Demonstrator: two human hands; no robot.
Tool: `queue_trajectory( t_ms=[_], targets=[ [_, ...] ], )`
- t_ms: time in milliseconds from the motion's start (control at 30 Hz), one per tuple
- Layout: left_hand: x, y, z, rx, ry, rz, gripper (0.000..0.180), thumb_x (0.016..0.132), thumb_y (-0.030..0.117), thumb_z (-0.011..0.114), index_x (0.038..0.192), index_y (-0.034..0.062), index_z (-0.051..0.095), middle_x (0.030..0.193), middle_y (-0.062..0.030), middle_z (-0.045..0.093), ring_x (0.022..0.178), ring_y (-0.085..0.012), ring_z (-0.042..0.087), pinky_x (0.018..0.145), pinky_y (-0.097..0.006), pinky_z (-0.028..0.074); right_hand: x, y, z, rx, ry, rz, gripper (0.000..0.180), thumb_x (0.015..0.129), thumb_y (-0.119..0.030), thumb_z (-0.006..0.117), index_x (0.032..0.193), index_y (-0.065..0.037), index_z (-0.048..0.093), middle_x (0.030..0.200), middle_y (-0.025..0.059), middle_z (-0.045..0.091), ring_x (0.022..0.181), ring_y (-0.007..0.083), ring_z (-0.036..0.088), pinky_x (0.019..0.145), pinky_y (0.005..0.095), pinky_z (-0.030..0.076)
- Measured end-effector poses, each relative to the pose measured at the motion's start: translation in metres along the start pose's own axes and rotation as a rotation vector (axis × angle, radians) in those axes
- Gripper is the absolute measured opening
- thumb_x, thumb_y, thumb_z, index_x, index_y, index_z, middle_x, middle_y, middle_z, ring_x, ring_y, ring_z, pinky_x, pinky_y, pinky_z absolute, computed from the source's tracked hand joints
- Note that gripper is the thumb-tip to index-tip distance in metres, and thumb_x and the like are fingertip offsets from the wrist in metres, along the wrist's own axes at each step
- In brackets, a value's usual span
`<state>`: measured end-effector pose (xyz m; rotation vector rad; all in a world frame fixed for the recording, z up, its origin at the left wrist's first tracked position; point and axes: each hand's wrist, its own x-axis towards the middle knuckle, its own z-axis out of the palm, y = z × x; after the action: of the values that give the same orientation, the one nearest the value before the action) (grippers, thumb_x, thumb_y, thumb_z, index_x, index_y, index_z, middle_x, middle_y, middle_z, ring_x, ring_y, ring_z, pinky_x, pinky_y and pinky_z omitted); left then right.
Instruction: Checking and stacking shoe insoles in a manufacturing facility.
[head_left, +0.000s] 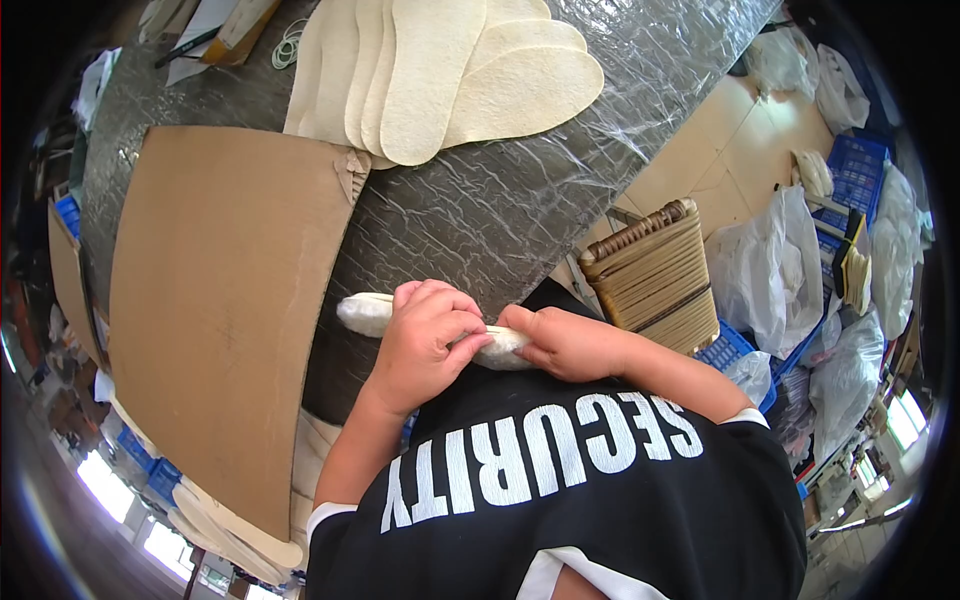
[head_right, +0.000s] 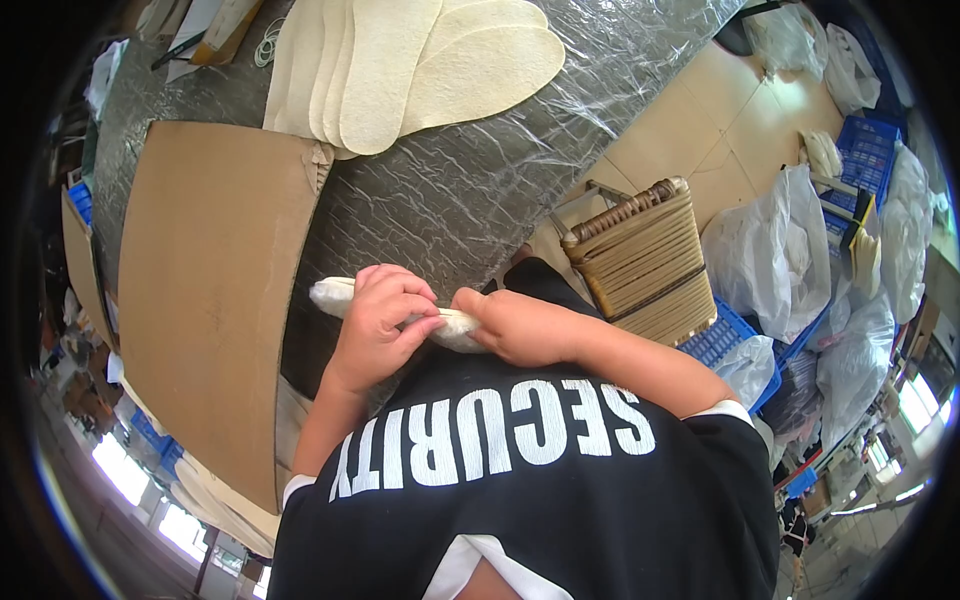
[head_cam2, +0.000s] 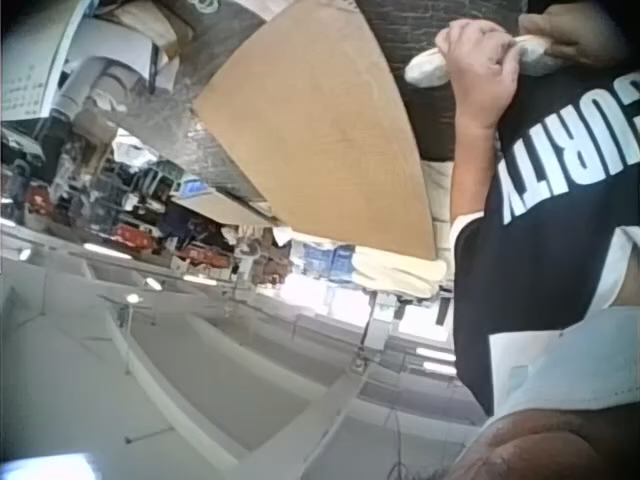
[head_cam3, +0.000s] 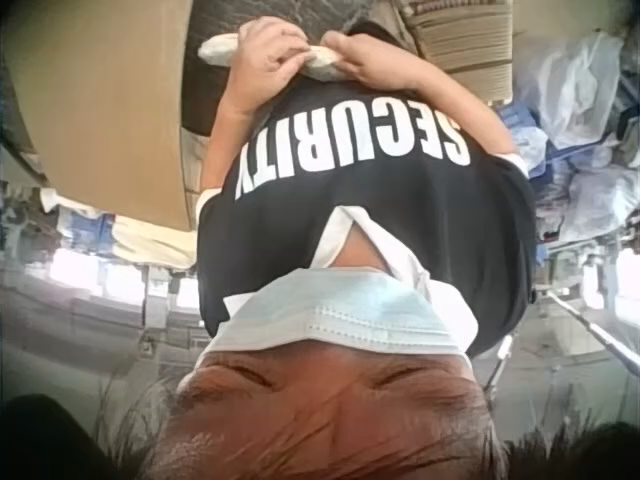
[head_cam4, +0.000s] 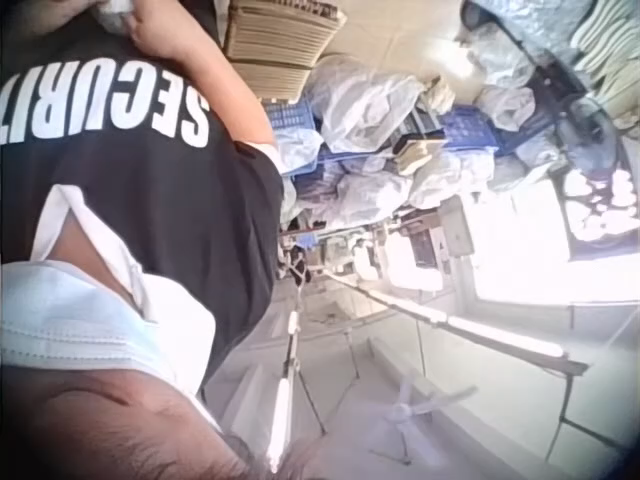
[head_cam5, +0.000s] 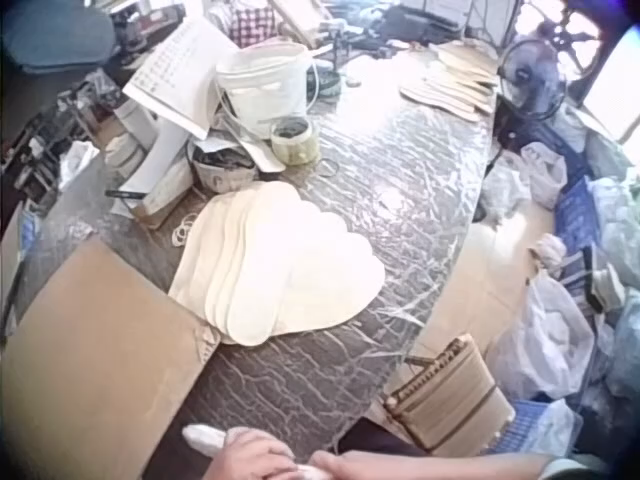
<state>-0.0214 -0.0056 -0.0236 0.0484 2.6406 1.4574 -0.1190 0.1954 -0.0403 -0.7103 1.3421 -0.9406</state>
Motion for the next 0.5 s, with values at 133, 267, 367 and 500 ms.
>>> queue_trajectory(
  t_ms=[133, 267, 367, 500],
  targets=[
    [-0.001, -0.002, 0.004, 0.015, 0.005, -0.003, 0.016, 0.069, 0.005, 0.076, 0.078, 0.0083, 0.064, 0.085, -0.0018, 0.065, 0.083, -0.0220, 0.060, 0.092, -0.039, 0.036, 0.000, 0.001, 0.002, -0.044, -0.003, -0.002, 0.022, 0.089, -0.007, 0.052, 0.108, -0.001, 0.041, 0.081, 0.0262, 0.060, 0.081, 0.0452, 0.059, 0.071, 0.0494, 0.045],
    [-0.003, 0.000, 0.005, -0.012, -0.033, -0.092, 0.017, 0.071, 0.006, 0.076, 0.080, 0.0083, 0.061, 0.080, -0.0022, 0.065, 0.078, -0.0209, 0.061, 0.097, -0.042, 0.036, -0.002, 0.002, 0.001, -0.053, -0.007, -0.041, 0.023, 0.088, -0.006, 0.051, 0.108, 0.000, 0.042, 0.077, 0.0252, 0.060, 0.077, 0.0452, 0.059, 0.070, 0.0501, 0.045],
    [-0.003, 0.000, 0.007, -0.017, -0.001, -0.074, 0.018, 0.071, 0.006, 0.076, 0.080, 0.0082, 0.061, 0.077, -0.0029, 0.065, 0.073, -0.0211, 0.062, 0.097, -0.045, 0.038, -0.004, 0.003, -0.001, -0.047, -0.003, -0.066, 0.024, 0.088, -0.011, 0.055, 0.108, -0.001, 0.045, 0.075, 0.0239, 0.061, 0.075, 0.0440, 0.060, 0.069, 0.0501, 0.045],
    [-0.005, 0.002, 0.019, -0.046, 0.152, 0.010, 0.021, 0.070, 0.006, 0.078, 0.082, 0.0082, 0.061, 0.072, -0.0030, 0.064, 0.067, -0.0209, 0.062, 0.097, -0.047, 0.041, -0.003, -0.013, -0.011, -0.368, 0.052, -0.079, 0.028, 0.088, -0.024, 0.060, 0.106, -0.003, 0.054, 0.075, 0.0220, 0.063, 0.075, 0.0407, 0.062, 0.069, 0.0493, 0.047]
  ],
)
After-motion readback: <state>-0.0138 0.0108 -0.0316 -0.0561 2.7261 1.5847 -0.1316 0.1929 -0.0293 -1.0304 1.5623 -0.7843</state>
